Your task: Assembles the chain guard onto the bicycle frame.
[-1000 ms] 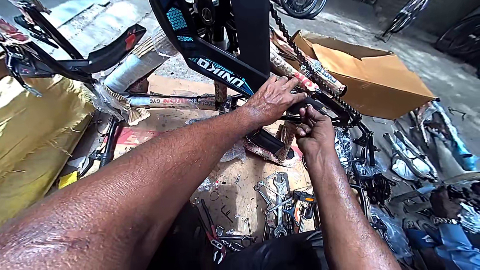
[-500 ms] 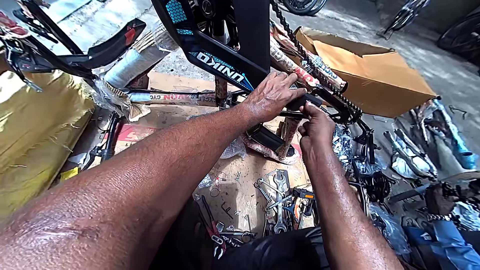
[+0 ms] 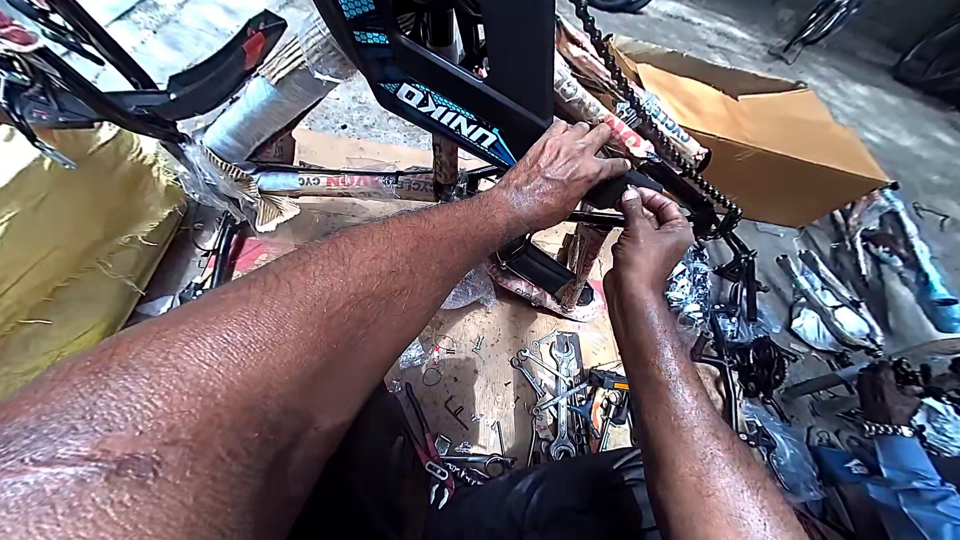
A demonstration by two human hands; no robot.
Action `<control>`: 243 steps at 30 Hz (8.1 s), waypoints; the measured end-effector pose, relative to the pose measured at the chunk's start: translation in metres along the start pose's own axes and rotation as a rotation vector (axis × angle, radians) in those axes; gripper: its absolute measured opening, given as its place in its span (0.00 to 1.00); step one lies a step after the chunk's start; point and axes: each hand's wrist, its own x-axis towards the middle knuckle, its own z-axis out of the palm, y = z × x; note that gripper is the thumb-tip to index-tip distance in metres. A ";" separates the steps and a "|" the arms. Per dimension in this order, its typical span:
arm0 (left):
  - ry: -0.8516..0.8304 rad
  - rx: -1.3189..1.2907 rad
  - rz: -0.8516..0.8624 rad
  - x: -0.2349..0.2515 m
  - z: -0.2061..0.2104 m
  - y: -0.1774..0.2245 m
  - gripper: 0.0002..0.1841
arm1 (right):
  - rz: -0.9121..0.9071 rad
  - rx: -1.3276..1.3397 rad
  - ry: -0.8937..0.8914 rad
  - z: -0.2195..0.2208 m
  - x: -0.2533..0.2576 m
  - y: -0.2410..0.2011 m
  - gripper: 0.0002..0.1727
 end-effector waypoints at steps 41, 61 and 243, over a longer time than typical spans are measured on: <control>0.125 -0.013 -0.005 -0.007 0.007 0.001 0.25 | 0.162 0.096 0.023 0.003 -0.008 -0.009 0.06; 0.093 -0.019 -0.026 -0.009 0.005 0.003 0.23 | 0.440 0.204 0.085 0.012 -0.011 -0.028 0.04; -0.614 -1.379 -0.648 -0.013 0.012 0.183 0.18 | 0.002 -0.543 -0.235 -0.141 -0.052 -0.020 0.23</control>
